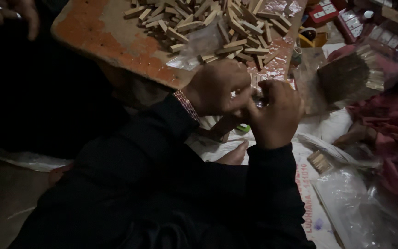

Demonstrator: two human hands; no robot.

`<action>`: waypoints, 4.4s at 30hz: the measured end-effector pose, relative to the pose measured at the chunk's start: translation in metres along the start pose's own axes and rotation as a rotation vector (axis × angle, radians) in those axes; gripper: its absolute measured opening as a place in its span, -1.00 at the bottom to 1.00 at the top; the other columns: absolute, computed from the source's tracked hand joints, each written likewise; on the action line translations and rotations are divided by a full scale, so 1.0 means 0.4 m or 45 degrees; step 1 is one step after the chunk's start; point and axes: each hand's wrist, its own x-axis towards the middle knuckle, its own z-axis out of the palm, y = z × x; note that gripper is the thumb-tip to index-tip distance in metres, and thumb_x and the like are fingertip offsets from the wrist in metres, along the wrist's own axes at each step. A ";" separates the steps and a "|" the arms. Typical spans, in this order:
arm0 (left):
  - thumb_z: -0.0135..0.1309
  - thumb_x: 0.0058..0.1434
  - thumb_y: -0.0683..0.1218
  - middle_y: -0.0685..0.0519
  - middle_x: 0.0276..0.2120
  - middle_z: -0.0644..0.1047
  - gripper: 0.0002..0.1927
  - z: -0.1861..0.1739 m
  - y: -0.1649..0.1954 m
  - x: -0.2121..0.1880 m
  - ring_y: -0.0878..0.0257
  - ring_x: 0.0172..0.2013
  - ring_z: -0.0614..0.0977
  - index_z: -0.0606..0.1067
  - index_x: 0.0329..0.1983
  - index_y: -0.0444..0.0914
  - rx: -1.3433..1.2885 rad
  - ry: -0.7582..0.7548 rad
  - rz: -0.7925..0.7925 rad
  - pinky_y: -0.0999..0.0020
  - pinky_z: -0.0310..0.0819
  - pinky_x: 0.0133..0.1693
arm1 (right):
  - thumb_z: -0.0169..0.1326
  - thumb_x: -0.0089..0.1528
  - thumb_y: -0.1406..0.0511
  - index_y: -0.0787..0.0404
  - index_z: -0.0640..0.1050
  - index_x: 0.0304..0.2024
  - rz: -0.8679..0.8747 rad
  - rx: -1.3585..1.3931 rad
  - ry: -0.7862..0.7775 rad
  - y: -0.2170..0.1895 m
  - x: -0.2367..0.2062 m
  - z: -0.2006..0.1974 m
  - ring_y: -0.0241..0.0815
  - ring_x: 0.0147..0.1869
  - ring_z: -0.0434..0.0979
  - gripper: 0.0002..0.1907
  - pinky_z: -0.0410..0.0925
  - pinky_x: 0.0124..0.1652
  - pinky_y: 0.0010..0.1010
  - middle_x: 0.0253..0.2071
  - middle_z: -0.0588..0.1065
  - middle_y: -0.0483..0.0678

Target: The person sits on the floor and packs small wooden sticks into clear plastic bags. They pick sticks from a pile on a low table, place them into bags, and set the filled bags aside.

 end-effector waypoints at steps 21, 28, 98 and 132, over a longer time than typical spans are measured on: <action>0.06 0.12 -0.13 -0.05 0.14 0.52 -0.54 0.000 0.023 0.051 0.11 0.09 0.55 0.54 0.13 -0.12 -0.026 -0.320 -0.874 0.15 0.54 0.03 | 0.24 0.26 0.38 0.25 0.51 0.07 0.169 0.511 0.169 0.073 -0.106 -0.016 -0.03 0.19 0.50 -0.66 0.36 0.02 -0.32 0.20 0.52 0.07; 0.04 0.16 -0.19 -0.06 -0.03 0.63 -0.68 0.008 0.008 0.044 0.11 0.03 0.59 0.61 -0.02 -0.23 0.123 -0.264 -0.704 0.15 0.51 0.10 | 0.12 0.33 0.41 0.28 0.55 -0.02 0.257 0.568 0.220 0.089 -0.108 -0.016 -0.11 0.01 0.53 -0.83 0.39 0.01 -0.34 0.07 0.58 0.04; 0.05 0.18 -0.12 -0.01 -0.14 0.58 -0.73 0.009 0.005 0.034 0.16 -0.13 0.57 0.64 -0.08 -0.17 0.035 -0.282 -0.545 0.17 0.56 -0.09 | 0.16 0.36 0.38 0.31 0.58 -0.06 0.321 0.722 0.244 0.123 -0.110 -0.005 -0.18 -0.07 0.63 -0.87 0.44 -0.03 -0.41 -0.14 0.59 0.01; 0.02 0.18 0.09 0.14 0.03 0.64 -0.65 0.024 -0.017 0.025 0.17 0.01 0.51 0.69 -0.10 -0.08 0.065 -0.379 -0.339 0.16 0.55 -0.06 | 0.11 0.27 0.38 0.22 0.62 -0.05 0.109 0.324 0.143 0.110 -0.103 -0.038 0.03 0.05 0.56 -0.79 0.36 0.10 -0.21 -0.07 0.58 0.03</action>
